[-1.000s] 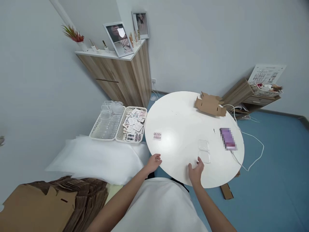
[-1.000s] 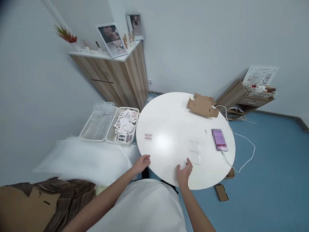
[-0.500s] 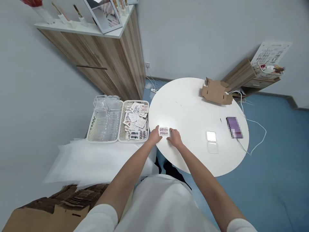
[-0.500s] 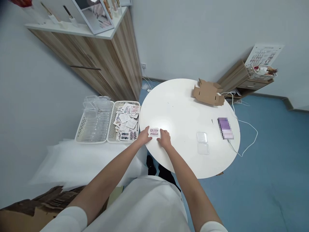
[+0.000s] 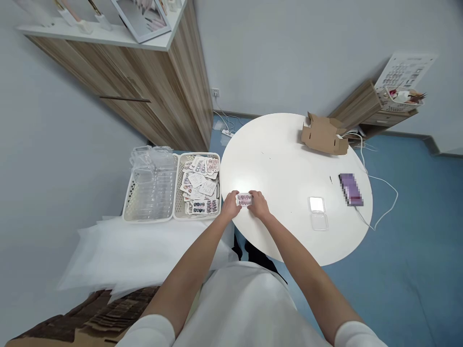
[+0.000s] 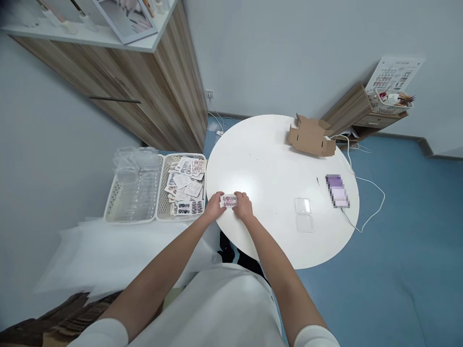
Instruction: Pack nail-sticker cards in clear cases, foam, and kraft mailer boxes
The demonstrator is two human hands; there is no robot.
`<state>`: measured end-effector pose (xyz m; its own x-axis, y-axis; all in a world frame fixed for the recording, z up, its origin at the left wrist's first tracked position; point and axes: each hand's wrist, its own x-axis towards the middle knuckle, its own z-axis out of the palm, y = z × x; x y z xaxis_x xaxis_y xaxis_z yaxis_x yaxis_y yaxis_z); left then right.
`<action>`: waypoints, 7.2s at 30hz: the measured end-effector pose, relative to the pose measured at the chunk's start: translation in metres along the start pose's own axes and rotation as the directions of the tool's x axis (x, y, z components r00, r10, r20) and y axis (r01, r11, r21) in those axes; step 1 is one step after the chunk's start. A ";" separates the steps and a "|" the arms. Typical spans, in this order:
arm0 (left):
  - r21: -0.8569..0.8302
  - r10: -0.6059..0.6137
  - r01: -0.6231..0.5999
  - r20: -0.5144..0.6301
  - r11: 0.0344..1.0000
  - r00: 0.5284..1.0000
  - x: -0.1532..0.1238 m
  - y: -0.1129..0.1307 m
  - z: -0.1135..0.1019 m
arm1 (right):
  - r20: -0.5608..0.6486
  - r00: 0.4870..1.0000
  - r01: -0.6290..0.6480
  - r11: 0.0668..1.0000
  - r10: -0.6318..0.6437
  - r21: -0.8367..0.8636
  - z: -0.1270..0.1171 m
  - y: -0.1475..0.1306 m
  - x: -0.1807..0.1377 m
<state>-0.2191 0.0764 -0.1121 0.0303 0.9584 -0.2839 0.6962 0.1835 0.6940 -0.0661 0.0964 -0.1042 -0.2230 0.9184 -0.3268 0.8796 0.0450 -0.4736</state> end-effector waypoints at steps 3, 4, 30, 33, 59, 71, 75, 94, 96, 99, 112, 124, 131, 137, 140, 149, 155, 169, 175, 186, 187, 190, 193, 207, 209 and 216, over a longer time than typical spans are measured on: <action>-0.054 0.012 -0.014 -0.033 0.998 0.999 -0.006 0.000 0.002 | -0.025 0.997 0.071 0.997 -0.070 0.020 0.000 0.001 -0.006; -0.083 0.014 -0.017 -0.039 0.996 0.999 -0.009 0.001 0.003 | -0.029 0.995 0.101 0.995 -0.100 0.023 0.001 0.001 -0.009; -0.219 0.323 -0.300 0.076 0.928 0.943 -0.086 0.069 0.051 | -0.068 0.978 0.208 0.914 -0.196 0.350 -0.047 0.092 -0.131; -0.173 0.339 -0.323 0.066 0.930 0.939 -0.086 0.092 0.070 | -0.090 0.980 0.199 0.892 -0.178 0.405 -0.059 0.116 -0.140; 0.228 0.056 -0.104 0.208 0.968 0.976 -0.038 0.221 0.202 | 0.011 1.000 0.020 0.980 -0.023 0.200 -0.123 0.280 -0.130; 0.236 0.031 -0.084 0.223 0.968 0.974 -0.035 0.218 0.212 | -0.018 1.000 0.016 0.980 -0.013 0.198 -0.113 0.286 -0.127; 0.194 0.044 -0.082 0.193 0.978 0.980 -0.040 0.213 0.214 | -0.041 0.999 0.040 0.965 -0.030 0.258 -0.111 0.289 -0.133; -0.593 -0.261 0.267 0.098 0.759 0.960 -0.057 0.196 0.211 | 0.035 0.975 -0.157 0.571 0.219 0.806 -0.101 0.264 -0.127; -0.633 -0.239 0.255 0.112 0.731 0.964 -0.063 0.194 0.201 | 0.042 0.978 -0.142 0.503 0.206 0.852 -0.102 0.257 -0.131; -0.695 -0.201 0.244 0.144 0.676 0.969 -0.072 0.190 0.184 | 0.064 0.984 -0.129 0.431 0.164 0.893 -0.104 0.242 -0.137; -0.840 -0.124 0.249 0.216 0.483 0.969 -0.090 0.142 0.124 | 0.218 0.969 -0.243 0.314 0.114 0.918 -0.110 0.171 -0.124; -0.849 -0.071 0.314 0.314 0.426 0.947 -0.104 0.115 0.089 | 0.206 0.978 -0.199 0.225 -0.011 0.954 -0.102 0.125 -0.127; -0.875 -0.066 0.366 0.365 0.315 0.929 -0.109 0.113 0.086 | 0.209 0.978 -0.206 0.100 -0.026 0.973 -0.095 0.115 -0.145; -0.893 -0.106 0.372 0.357 0.253 0.928 -0.113 0.114 0.085 | 0.159 0.985 -0.163 0.056 0.058 0.985 -0.084 0.105 -0.155; -0.898 -0.098 0.359 0.345 0.254 0.933 -0.115 0.112 0.085 | 0.109 0.989 -0.120 0.117 0.099 0.986 -0.081 0.097 -0.161; -0.937 -0.106 0.304 0.289 0.175 0.951 -0.120 0.101 0.085 | 0.180 0.976 -0.197 0.145 0.124 0.970 -0.067 0.087 -0.188; -0.927 -0.085 0.320 0.309 0.198 0.947 -0.120 0.103 0.085 | 0.155 0.962 -0.197 0.180 0.225 0.964 -0.063 0.087 -0.187; -0.760 -0.024 0.267 0.315 0.593 0.949 -0.115 0.132 0.096 | 0.095 0.964 -0.143 0.184 0.248 0.972 -0.084 0.110 -0.184; -0.756 -0.063 0.217 0.227 0.617 0.972 -0.111 0.135 0.110 | 0.148 0.963 -0.193 0.195 0.223 0.962 -0.090 0.124 -0.173; -0.758 -0.279 0.169 -0.018 0.630 0.960 -0.108 0.149 0.128 | 0.097 0.971 -0.160 0.295 0.216 0.942 -0.090 0.136 -0.147; -0.749 -0.290 0.155 -0.052 0.644 0.956 -0.109 0.151 0.128 | 0.095 0.973 -0.156 0.296 0.212 0.942 -0.091 0.137 -0.147; -0.722 -0.302 0.125 -0.120 0.681 0.946 -0.114 0.156 0.128 | 0.117 0.977 -0.167 0.303 0.177 0.938 -0.091 0.141 -0.147; -0.702 -0.289 0.113 -0.136 0.703 0.948 -0.121 0.159 0.131 | 0.127 0.982 -0.168 0.333 0.143 0.928 -0.087 0.141 -0.145; -0.602 -0.390 0.172 -0.252 0.780 0.885 -0.113 0.105 0.093 | 0.051 0.997 -0.071 0.575 0.050 0.815 -0.051 0.075 -0.113; -0.578 -0.401 0.201 -0.241 0.791 0.884 -0.107 0.090 0.084 | 0.052 0.997 -0.080 0.626 0.062 0.775 -0.043 0.063 -0.101; -0.596 -0.417 0.210 -0.232 0.775 0.879 -0.073 0.050 0.045 | 0.058 0.997 -0.078 0.754 0.053 0.652 -0.013 0.025 -0.055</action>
<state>-0.1541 0.0059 -0.0868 -0.4298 0.8165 -0.3855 0.1184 0.4742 0.8724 -0.0264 0.0525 -0.0872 -0.1999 0.8951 -0.3986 0.4067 -0.2943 -0.8649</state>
